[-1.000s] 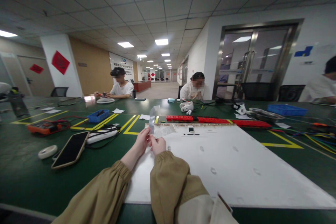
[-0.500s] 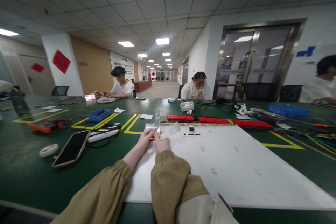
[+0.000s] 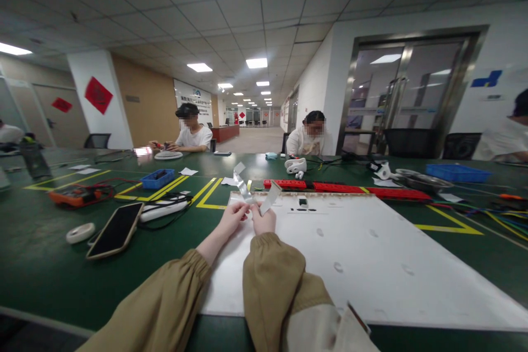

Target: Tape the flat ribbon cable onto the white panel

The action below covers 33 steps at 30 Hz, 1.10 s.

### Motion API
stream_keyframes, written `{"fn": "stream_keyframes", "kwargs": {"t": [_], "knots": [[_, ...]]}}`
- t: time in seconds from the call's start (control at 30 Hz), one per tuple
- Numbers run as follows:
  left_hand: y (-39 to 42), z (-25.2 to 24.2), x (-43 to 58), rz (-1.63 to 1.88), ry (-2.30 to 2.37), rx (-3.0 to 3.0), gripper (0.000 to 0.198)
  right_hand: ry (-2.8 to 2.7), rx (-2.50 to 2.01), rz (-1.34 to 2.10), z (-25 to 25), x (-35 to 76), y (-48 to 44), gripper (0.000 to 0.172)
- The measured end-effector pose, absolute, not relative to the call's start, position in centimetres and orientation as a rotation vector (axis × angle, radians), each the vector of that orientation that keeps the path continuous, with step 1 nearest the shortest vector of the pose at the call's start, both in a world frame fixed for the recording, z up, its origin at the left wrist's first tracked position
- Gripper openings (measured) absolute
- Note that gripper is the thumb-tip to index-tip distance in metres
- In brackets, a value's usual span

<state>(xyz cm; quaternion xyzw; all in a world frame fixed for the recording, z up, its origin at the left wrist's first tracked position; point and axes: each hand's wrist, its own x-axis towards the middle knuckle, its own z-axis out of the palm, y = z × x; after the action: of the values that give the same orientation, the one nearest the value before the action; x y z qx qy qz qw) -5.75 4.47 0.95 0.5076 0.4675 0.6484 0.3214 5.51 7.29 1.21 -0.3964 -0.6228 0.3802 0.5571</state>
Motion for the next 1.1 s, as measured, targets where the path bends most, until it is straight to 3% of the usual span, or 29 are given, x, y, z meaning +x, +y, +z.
{"fn": "stream_keyframes", "kwargs": {"t": [0.37,0.7,1.1], "knots": [[3.8,1.5,-5.1,1.626,1.251,1.543,0.021,-1.335,-1.001,0.923,2.0,6.5,7.5,0.034],[3.9,1.1,-5.2,1.679,1.319,1.494,0.015,-1.144,-1.071,0.888,1.8,8.5,9.7,0.047],[3.5,1.7,-5.9,1.959,1.420,1.405,0.017,-1.466,-1.018,0.739,1.1,8.0,8.9,0.032]]}}
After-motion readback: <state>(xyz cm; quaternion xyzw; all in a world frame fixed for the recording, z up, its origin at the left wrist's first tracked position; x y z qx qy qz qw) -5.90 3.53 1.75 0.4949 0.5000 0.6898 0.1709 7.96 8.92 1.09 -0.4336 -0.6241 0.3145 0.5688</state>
